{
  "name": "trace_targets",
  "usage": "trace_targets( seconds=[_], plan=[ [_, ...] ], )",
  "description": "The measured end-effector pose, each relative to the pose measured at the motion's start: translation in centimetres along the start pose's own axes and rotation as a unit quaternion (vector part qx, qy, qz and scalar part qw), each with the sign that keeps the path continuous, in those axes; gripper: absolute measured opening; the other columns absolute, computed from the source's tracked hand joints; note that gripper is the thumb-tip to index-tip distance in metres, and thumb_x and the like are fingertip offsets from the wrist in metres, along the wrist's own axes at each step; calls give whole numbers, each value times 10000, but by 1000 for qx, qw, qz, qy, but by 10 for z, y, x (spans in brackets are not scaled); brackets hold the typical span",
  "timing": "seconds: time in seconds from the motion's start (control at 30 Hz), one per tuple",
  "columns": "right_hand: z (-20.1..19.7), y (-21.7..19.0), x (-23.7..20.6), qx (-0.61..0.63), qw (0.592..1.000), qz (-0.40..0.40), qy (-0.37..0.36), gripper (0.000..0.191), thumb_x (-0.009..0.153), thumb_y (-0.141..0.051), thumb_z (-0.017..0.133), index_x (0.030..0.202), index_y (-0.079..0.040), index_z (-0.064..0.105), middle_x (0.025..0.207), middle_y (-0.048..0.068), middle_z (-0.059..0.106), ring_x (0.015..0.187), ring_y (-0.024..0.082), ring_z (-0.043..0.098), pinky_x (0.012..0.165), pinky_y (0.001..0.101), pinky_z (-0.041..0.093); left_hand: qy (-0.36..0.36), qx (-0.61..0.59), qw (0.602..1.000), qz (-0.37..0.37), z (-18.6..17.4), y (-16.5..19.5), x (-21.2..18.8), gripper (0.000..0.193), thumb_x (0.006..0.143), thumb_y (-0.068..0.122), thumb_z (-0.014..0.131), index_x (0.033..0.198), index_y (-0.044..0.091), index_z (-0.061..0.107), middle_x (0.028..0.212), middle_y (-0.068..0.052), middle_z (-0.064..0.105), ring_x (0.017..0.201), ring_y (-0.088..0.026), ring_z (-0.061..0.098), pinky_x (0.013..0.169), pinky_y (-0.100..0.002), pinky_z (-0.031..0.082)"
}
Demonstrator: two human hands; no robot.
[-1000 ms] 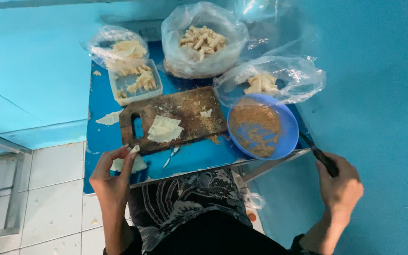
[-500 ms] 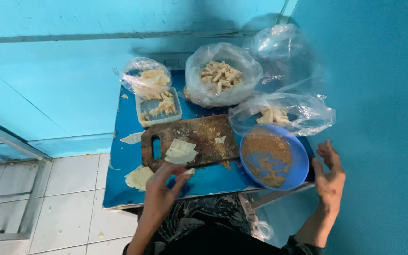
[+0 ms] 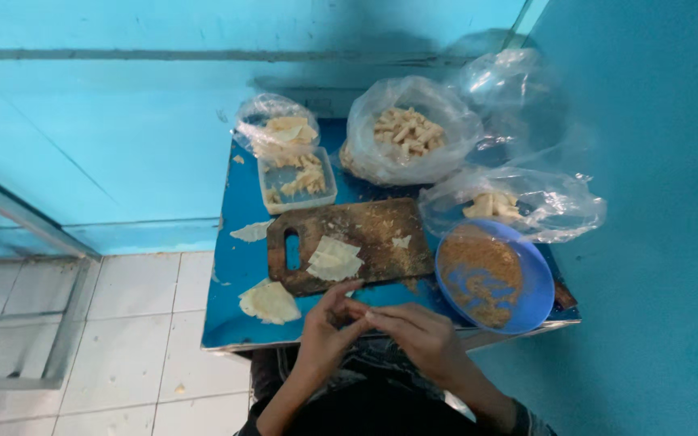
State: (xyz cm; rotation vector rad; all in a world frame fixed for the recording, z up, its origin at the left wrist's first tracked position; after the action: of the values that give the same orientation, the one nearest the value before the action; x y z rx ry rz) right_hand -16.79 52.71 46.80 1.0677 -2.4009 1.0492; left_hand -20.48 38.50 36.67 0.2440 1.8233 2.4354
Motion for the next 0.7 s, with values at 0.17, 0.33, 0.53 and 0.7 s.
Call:
trace_targets(
  seconds=[0.17, 0.33, 0.53, 0.7],
  plan=[
    [-22, -14, 53, -32, 999, -21, -22, 318, 861, 1, 706, 1153, -120, 746, 1158, 79, 747, 1037, 246, 756, 827, 346, 606, 59, 84, 987, 123, -60, 46, -17, 453, 833, 56, 801, 1253, 78, 629, 1181, -53, 697, 983, -185, 701, 855, -305, 574],
    [-93, 21, 143, -190, 968, -16, 163, 205, 1064, 16, 670, 1238, -54, 753, 1232, 199, 744, 1046, 298, 751, 837, 367, 620, 229, 514, 793, 235, -98, 85, -10, 125, 864, 149, 820, 965, 101, 766, 1180, -79, 675, 1098, -343, 626, 942, -468, 474],
    [-118, 24, 120, -234, 962, 29, 138, 369, 1038, -16, 674, 1407, -17, 651, 1389, 269, 636, 1134, 383, 684, 872, 439, 574, 235, 619, 717, 218, -80, 65, -5, 150, 866, 225, 774, 928, 93, 740, 1178, -100, 658, 1162, -343, 571, 1060, -653, 296],
    [-103, 61, 41, -149, 974, 164, -48, 388, 925, -87, 719, 1307, -150, 696, 1334, 59, 700, 1156, 313, 731, 921, 417, 600, 218, 643, 703, 214, -68, 55, 8, 78, 921, 164, 753, 942, 94, 728, 1140, -50, 670, 1137, -313, 595, 1118, -631, 317]
  ],
)
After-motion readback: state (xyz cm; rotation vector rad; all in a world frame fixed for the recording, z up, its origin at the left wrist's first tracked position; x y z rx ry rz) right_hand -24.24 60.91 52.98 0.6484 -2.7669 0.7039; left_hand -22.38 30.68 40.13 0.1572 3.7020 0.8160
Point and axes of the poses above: each hand's wrist, its own x-axis towards the middle knuckle, its own z-axis out of the palm, y = z × x, the point moved 7 cm from there along x, towards the middle knuckle
